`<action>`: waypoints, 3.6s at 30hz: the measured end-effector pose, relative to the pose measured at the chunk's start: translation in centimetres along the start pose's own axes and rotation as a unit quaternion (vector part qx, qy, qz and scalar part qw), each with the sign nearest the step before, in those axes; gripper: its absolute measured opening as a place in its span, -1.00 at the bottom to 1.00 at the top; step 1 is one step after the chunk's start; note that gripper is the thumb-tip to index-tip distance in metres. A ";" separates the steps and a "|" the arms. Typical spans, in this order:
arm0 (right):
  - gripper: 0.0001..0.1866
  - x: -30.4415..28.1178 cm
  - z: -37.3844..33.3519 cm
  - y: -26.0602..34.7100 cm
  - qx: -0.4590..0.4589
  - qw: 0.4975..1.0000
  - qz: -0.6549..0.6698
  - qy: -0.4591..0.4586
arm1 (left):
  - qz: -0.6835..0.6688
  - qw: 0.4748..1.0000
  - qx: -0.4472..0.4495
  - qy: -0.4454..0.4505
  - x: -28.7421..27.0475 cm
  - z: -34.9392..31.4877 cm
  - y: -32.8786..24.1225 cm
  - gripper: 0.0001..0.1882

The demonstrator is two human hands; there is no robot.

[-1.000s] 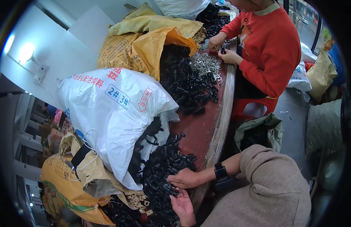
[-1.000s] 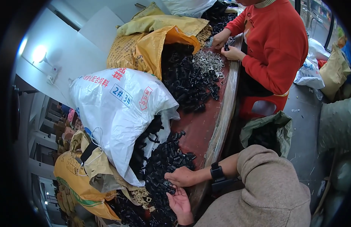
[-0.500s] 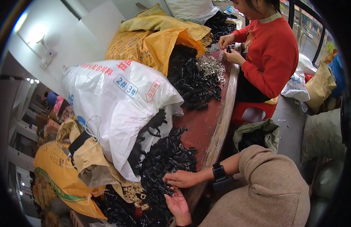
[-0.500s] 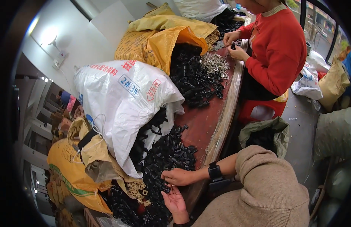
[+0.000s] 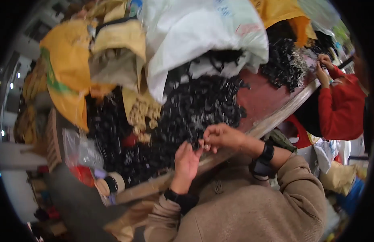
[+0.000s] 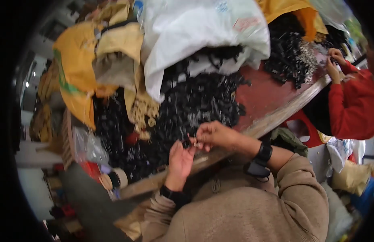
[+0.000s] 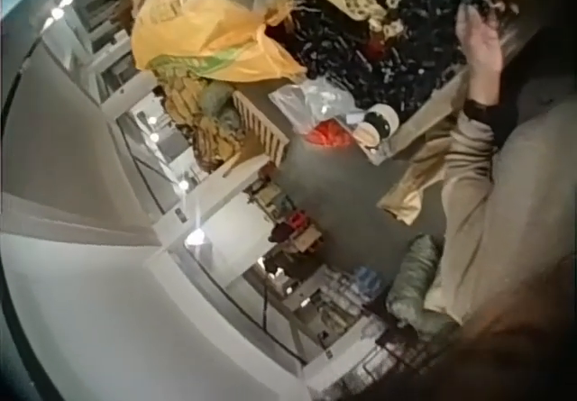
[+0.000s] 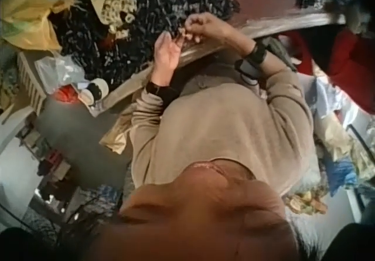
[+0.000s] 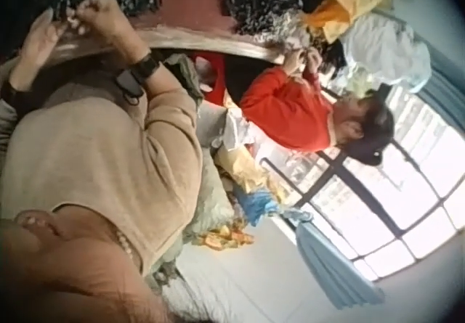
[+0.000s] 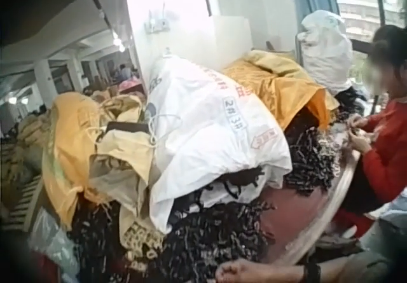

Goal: The person picks up a black plastic component and a small beige piece, fits the beige piece into the component, and then slides a larger black plastic sleeve over the assembly before placing it back on the table.

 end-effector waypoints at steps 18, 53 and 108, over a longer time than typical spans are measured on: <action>-0.87 -1.6 -1.2 -0.3 0.016 1.000 0.008 -0.009 | 0.001 0.998 -0.040 -0.054 -0.9 0.6 1.8 -0.71; -0.82 3.2 -3.8 2.5 -0.170 0.917 -0.348 -0.096 | 0.027 0.986 -0.156 -0.050 -0.6 -4.0 1.0 -0.77; -0.82 4.3 -4.7 7.3 -0.289 0.900 -0.325 -0.024 | 0.070 0.994 -0.066 -0.052 1.2 -3.1 0.1 -0.70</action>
Point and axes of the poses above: each hand's wrist, its own z-axis towards the middle knuckle, its own x-axis out of the palm, y = z × x, the point moved 9 cm from there along z, towards the middle knuckle, and after that the axes turned 3 degrees about x, right-handed, at the moved point
